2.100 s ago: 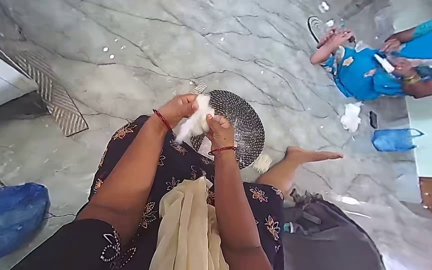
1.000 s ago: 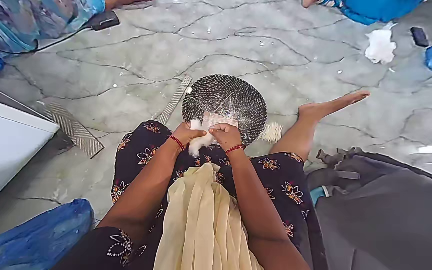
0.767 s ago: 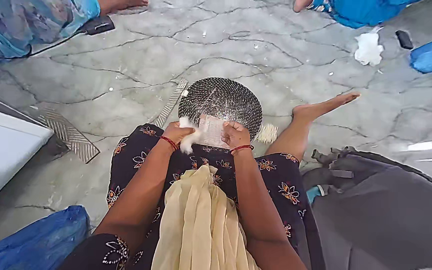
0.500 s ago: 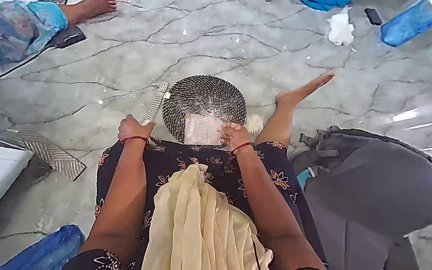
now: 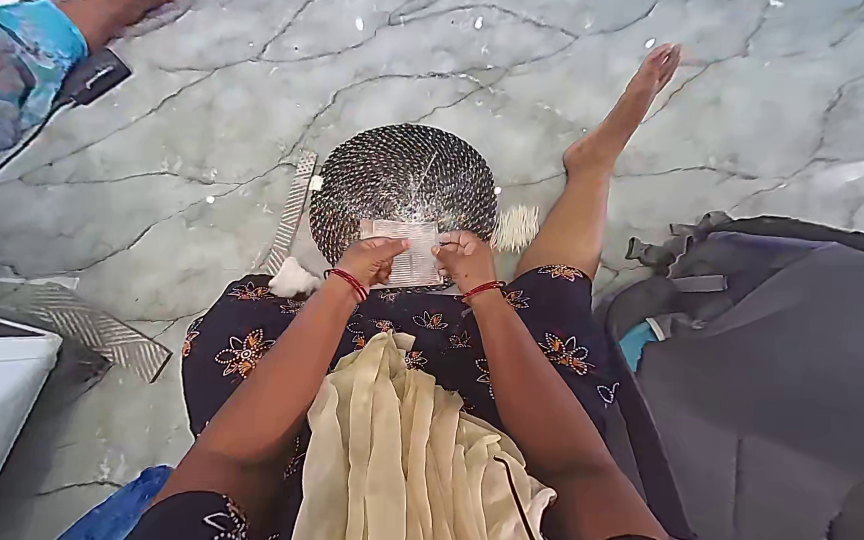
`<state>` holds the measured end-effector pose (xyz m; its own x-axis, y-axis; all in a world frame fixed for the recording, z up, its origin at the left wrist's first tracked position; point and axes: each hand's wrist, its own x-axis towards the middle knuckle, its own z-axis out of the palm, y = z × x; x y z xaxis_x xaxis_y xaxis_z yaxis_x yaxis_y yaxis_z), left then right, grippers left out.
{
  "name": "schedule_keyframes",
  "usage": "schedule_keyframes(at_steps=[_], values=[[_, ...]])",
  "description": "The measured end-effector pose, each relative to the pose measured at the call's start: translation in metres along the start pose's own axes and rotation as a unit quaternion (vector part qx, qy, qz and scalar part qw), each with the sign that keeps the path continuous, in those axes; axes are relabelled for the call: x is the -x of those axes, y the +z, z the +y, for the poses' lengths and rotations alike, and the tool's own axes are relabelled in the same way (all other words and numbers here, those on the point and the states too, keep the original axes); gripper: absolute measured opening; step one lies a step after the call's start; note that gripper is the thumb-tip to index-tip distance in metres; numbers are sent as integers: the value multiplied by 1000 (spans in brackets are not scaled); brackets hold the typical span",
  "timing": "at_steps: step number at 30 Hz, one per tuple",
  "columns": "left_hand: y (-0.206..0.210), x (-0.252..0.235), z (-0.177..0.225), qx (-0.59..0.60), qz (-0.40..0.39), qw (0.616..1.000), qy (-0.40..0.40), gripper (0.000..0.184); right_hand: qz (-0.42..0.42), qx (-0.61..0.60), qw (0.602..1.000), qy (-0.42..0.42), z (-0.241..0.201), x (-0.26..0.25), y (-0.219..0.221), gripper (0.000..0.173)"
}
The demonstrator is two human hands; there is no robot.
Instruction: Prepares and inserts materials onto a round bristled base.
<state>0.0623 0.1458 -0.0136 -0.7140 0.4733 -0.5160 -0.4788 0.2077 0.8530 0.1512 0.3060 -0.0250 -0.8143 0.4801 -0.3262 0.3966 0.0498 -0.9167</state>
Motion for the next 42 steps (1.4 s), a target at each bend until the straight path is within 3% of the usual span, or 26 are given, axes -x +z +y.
schedule_keyframes(at_steps=[5,9,13,16,21,32,37,42], values=[[14,-29,-26,52,-21,998,-21,5,-16,51,999,-6,5,-16,11,39],[10,-44,-28,57,5,998,-26,9,-15,6,1000,2,6,-26,18,29],[5,-54,-28,98,34,993,-59,12,-31,-99,990,94,4,-31,20,26],[3,-58,-29,103,43,992,-66,11,-62,-70,987,128,6,-36,21,27],[3,-60,-29,95,60,990,-84,9,-33,-64,988,139,10,-43,26,9],[3,-59,-31,108,59,988,-91,13,-10,-88,980,179,7,-41,24,11],[3,-61,-33,112,23,988,-102,20,-33,-61,985,159,9,-41,24,12],[7,-59,-32,120,66,987,-83,22,-44,-56,987,147,7,-40,23,16]])
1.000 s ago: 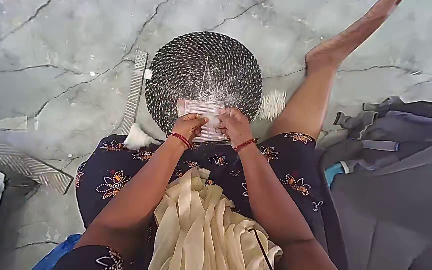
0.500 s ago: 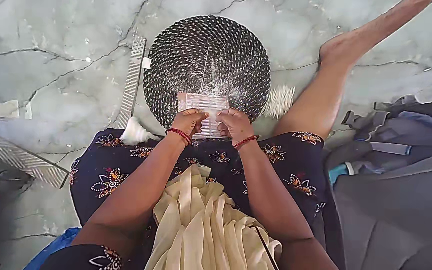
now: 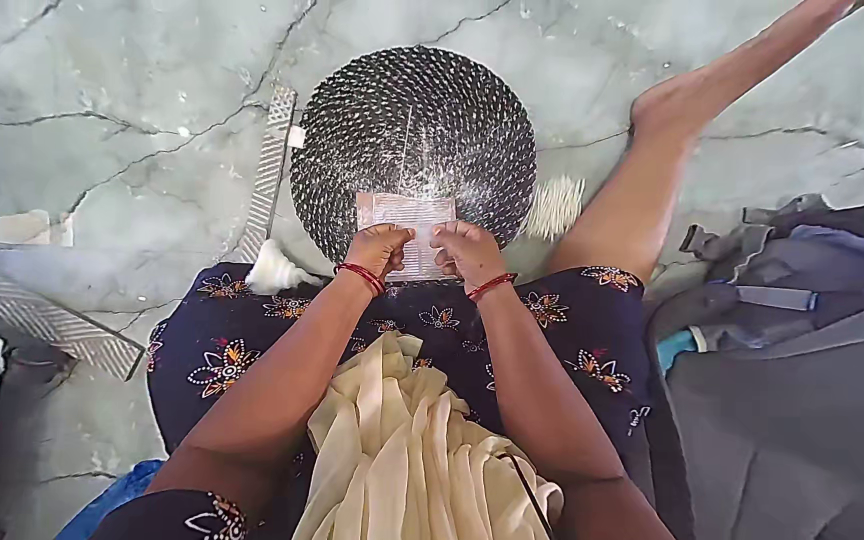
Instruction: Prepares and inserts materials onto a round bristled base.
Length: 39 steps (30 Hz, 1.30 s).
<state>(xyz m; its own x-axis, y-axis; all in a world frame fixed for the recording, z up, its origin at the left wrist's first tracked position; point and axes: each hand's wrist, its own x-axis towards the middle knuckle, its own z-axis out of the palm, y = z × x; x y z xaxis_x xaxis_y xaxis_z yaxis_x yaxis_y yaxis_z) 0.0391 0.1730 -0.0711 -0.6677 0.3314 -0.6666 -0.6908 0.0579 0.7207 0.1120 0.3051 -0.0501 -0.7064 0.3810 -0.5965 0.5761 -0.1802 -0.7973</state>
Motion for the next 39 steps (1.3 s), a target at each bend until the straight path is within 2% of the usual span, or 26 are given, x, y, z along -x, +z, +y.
schedule_keyframes(at_steps=[4,6,13,21,24,30,34,39], values=[[-2,0,-2,2,-39,999,-13,24,-8,16,1000,-8,3,-1,2,33],[-2,1,-2,-21,-55,998,-22,22,-9,26,1000,-14,4,-3,2,35],[-1,2,1,-42,-20,999,-20,22,11,9,1000,-13,2,-3,1,37],[-2,0,1,-22,-5,1000,-18,17,37,13,999,-14,4,-6,0,48],[-1,1,2,-29,1,1000,-1,20,23,29,999,-18,6,-8,0,51],[-4,-2,0,-83,55,995,17,17,30,24,999,-5,8,-11,1,45],[-9,-7,-5,-195,72,978,29,16,62,74,995,0,14,-22,4,52],[-19,-16,-6,-376,69,924,19,24,90,171,981,0,20,-34,10,49]])
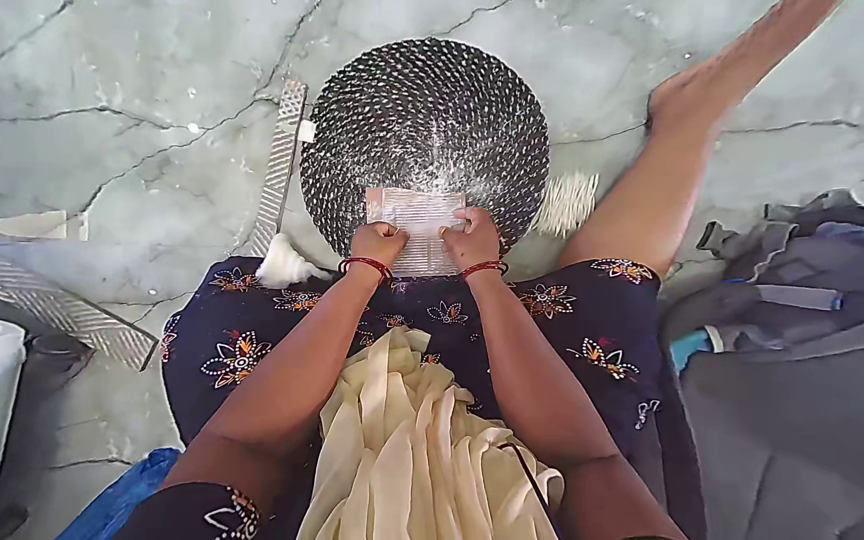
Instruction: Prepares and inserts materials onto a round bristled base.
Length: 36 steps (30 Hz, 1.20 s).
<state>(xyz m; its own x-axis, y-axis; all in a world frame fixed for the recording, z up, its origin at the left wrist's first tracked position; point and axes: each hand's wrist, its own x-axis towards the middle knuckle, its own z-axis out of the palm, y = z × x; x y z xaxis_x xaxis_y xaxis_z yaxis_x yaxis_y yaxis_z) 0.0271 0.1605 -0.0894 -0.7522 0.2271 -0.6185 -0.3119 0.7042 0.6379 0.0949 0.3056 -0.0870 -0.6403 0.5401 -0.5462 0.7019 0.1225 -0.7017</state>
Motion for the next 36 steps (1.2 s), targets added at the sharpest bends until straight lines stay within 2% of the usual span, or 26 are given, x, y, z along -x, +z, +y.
schedule_keyframes(at_steps=[3,6,9,13,16,19,23,25,31,36], values=[[-4,3,7,-61,-10,998,-7,36,-9,25,1000,-1,1,-2,-1,51],[-8,8,11,-52,13,999,-9,51,-17,7,1000,3,2,-2,-2,52],[-15,14,14,-64,39,997,11,41,1,4,1000,-10,2,2,-5,50],[-25,24,18,-150,47,987,30,34,23,45,998,-33,0,7,-12,51],[-26,22,9,-172,45,984,21,33,9,104,991,-80,0,12,-12,40],[-24,15,1,-158,35,987,-1,33,-23,210,965,-157,1,16,-1,29],[-24,8,-3,-159,13,987,-20,35,-45,308,903,-297,5,16,21,25],[-25,3,-7,-156,4,988,-25,34,-50,349,875,-331,6,13,29,24],[-33,4,-5,-150,-17,988,-43,31,-96,414,851,-308,-2,9,22,32],[-40,2,-11,-143,-17,989,-44,31,-101,436,846,-289,-6,8,12,27]])
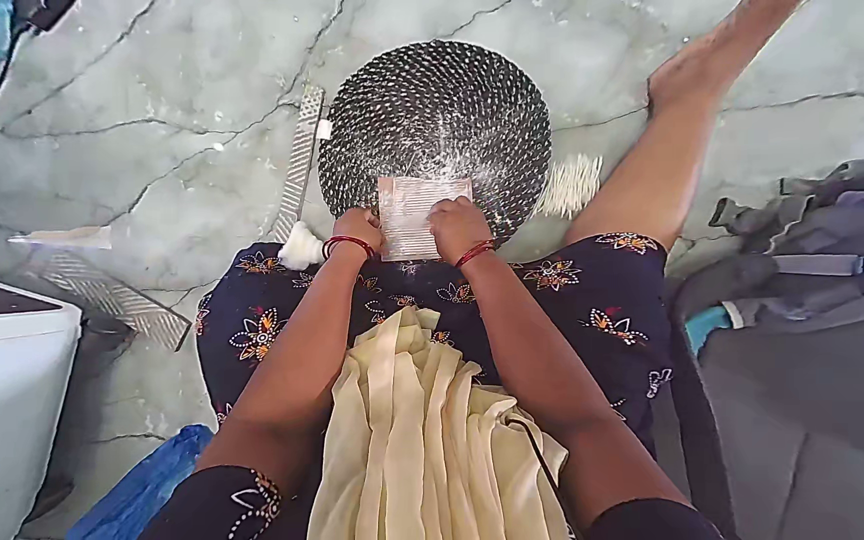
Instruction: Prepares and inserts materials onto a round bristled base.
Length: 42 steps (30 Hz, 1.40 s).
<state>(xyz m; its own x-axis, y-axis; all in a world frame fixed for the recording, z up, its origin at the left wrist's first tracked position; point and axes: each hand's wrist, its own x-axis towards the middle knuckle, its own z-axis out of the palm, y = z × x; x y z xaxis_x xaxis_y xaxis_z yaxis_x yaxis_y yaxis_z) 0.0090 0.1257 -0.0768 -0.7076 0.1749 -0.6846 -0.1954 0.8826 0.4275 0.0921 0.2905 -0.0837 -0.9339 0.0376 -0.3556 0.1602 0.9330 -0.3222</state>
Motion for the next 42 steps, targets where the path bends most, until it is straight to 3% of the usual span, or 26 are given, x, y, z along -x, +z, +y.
schedule_keyframes(at_steps=[3,12,32,42], values=[[-4,3,-5,11,21,1000,4,28,-8,13,1000,23,5,0,-3,24],[-8,32,6,-141,82,983,84,30,14,-42,998,47,11,2,-5,28],[2,16,10,-213,62,974,50,32,19,-67,996,62,19,3,-6,32],[1,20,13,-188,67,979,30,30,22,-72,995,71,19,4,-5,35]])
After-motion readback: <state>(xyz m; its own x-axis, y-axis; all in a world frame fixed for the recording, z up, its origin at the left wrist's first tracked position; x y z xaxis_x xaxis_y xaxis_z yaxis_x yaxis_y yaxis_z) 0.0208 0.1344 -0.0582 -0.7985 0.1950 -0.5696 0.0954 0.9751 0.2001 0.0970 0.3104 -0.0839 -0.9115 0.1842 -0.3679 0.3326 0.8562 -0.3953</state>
